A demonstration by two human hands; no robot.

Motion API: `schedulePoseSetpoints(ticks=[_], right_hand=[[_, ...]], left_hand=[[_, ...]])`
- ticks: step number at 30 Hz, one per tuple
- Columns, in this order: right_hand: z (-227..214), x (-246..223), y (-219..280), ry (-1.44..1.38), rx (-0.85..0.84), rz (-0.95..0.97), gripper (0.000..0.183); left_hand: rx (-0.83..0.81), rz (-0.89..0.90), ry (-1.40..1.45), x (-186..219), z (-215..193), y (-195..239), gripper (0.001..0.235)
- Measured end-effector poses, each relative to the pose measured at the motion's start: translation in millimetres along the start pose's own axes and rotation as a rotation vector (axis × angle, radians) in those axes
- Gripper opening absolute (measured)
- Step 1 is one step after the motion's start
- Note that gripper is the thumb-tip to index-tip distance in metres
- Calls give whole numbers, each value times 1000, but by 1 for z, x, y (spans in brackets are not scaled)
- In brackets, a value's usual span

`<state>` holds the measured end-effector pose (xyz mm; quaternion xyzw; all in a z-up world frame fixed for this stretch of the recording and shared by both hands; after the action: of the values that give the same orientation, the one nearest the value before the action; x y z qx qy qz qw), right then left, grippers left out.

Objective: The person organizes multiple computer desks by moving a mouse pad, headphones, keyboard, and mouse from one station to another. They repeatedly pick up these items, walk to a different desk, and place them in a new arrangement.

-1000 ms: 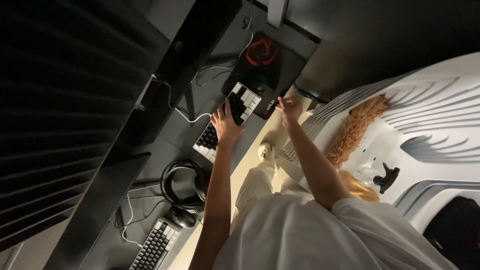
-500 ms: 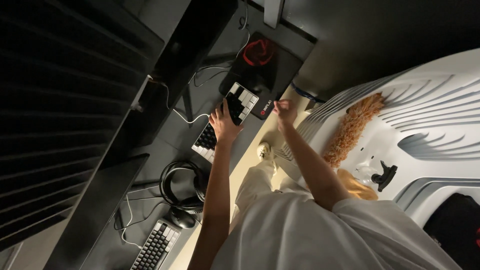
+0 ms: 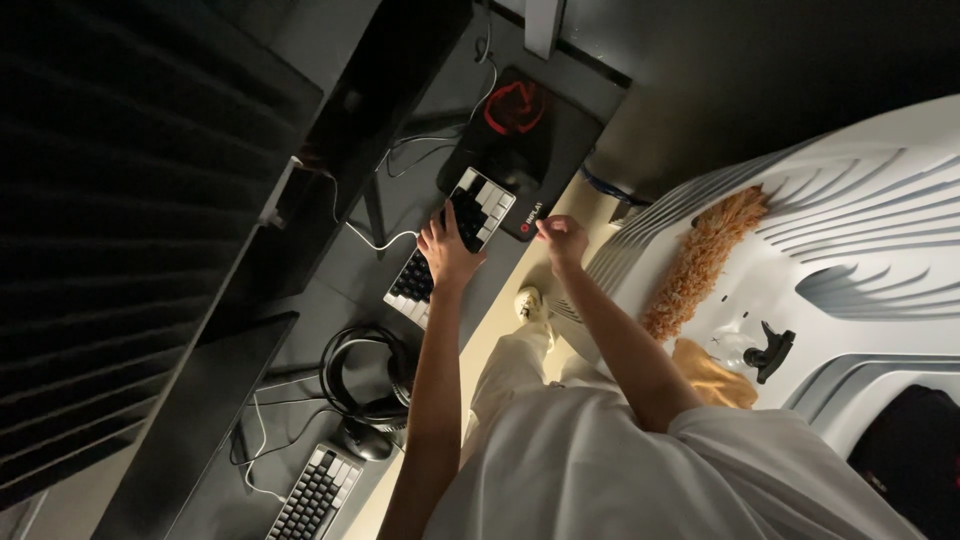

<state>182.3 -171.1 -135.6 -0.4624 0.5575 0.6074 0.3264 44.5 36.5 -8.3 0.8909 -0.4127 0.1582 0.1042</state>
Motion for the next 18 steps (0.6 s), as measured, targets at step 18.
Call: schedulePoseSetpoints(ticks=[18], right_hand=[[72,-120,-37,769,-311,-926,58]], left_hand=[[-11,-30,16,2,2,1,131]])
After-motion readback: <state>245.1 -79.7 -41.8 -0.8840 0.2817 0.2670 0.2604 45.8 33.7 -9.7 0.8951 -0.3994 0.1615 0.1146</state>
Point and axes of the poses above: each hand's wrist, its own y-axis away from the middle knuckle, its own z-axis out of the palm, x = y × z, the point moved 5 cm from there along -y, towards the middle knuckle, and after that the axes turned 4 degrees about y, right-handed, at the moved point
